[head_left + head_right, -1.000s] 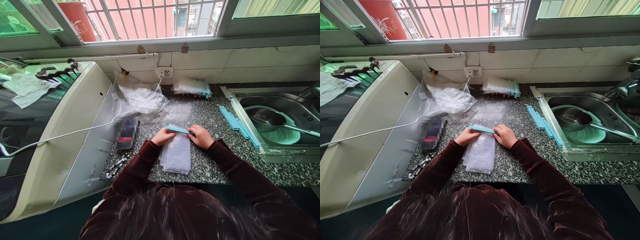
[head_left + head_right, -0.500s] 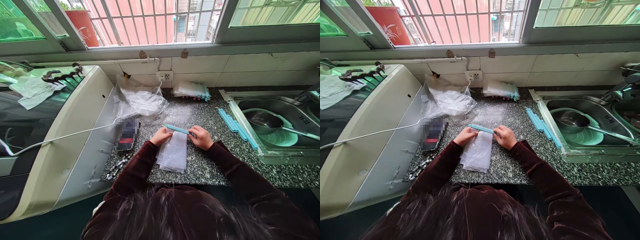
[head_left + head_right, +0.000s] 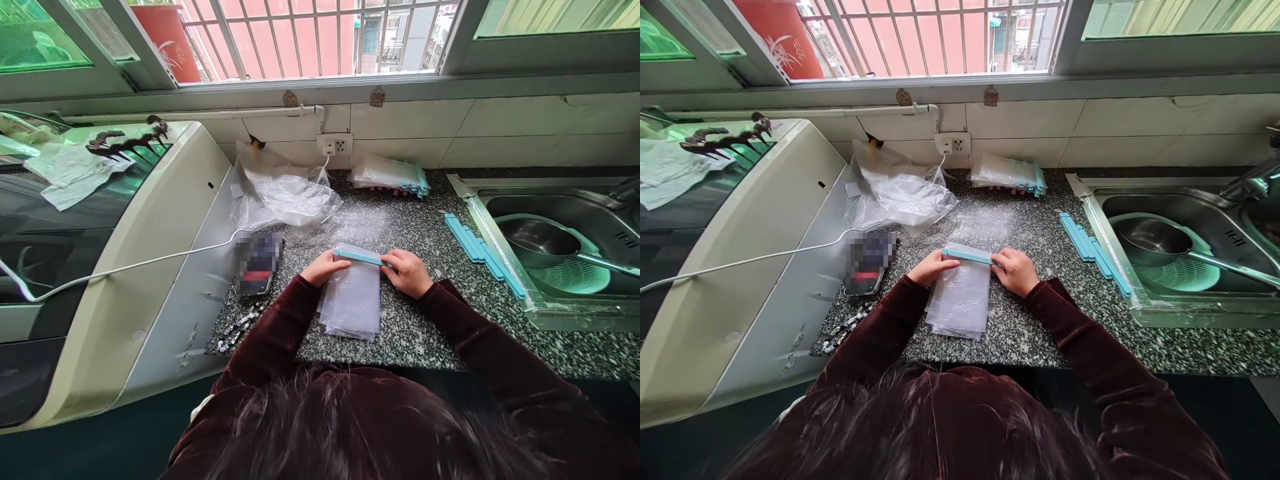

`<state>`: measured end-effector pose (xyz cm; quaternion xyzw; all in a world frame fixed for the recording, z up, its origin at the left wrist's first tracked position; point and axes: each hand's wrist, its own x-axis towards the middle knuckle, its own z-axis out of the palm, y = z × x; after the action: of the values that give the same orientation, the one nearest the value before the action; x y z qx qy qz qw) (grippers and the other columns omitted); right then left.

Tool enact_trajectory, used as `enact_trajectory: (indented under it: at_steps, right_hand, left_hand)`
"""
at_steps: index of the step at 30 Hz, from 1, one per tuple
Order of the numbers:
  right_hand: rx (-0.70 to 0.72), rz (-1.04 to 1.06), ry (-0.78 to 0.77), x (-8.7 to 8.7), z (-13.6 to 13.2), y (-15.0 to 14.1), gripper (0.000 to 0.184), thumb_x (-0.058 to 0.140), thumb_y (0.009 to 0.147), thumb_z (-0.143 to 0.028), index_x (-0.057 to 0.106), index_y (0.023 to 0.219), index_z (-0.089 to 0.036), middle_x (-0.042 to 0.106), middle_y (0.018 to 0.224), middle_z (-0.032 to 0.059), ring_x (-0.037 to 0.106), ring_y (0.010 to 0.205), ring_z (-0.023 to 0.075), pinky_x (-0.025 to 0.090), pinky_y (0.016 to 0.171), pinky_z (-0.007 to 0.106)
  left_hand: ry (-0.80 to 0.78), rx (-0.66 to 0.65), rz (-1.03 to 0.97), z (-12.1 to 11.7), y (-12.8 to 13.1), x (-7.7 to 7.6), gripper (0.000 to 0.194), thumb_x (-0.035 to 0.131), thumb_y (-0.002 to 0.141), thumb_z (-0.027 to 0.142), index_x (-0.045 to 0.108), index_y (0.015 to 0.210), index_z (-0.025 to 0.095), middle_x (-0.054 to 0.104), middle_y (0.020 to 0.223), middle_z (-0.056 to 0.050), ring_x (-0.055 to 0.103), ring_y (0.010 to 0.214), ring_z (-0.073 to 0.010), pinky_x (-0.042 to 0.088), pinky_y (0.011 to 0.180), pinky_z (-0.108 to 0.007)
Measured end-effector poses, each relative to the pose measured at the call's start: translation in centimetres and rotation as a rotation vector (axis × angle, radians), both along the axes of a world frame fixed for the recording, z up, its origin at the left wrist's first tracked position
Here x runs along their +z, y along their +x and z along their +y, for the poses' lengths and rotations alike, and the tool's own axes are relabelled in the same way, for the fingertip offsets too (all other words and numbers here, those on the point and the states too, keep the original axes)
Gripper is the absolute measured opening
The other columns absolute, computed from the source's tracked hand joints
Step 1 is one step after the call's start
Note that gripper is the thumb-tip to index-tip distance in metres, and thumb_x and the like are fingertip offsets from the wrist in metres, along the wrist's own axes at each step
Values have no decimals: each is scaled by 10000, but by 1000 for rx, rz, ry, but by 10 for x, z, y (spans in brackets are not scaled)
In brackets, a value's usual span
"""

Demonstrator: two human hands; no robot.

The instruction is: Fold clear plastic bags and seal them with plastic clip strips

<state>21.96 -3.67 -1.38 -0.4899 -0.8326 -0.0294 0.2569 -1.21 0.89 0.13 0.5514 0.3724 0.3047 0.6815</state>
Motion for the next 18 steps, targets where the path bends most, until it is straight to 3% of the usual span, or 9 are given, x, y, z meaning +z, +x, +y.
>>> enact_trajectory:
  at_steps: [12, 18]
  right_hand:
    - [-3, -17, 23, 1, -1, -1, 188, 491, 840, -263, 647, 907, -182, 620, 789, 67, 536, 713, 170, 413, 654, 281]
    - [6, -2, 29, -1, -3, -2, 181, 484, 847, -247, 635, 924, -183, 622, 804, 65, 562, 727, 166, 450, 645, 262]
  left_hand:
    - [-23, 18, -23, 0, -1, -1, 421, 751, 535, 368, 652, 838, 92, 677, 822, -63, 583, 801, -181, 419, 785, -292]
    - [-154, 93, -106, -1, 3, -3, 531, 591, 646, 620, 659, 791, 114, 665, 738, -63, 594, 763, -192, 441, 709, -293]
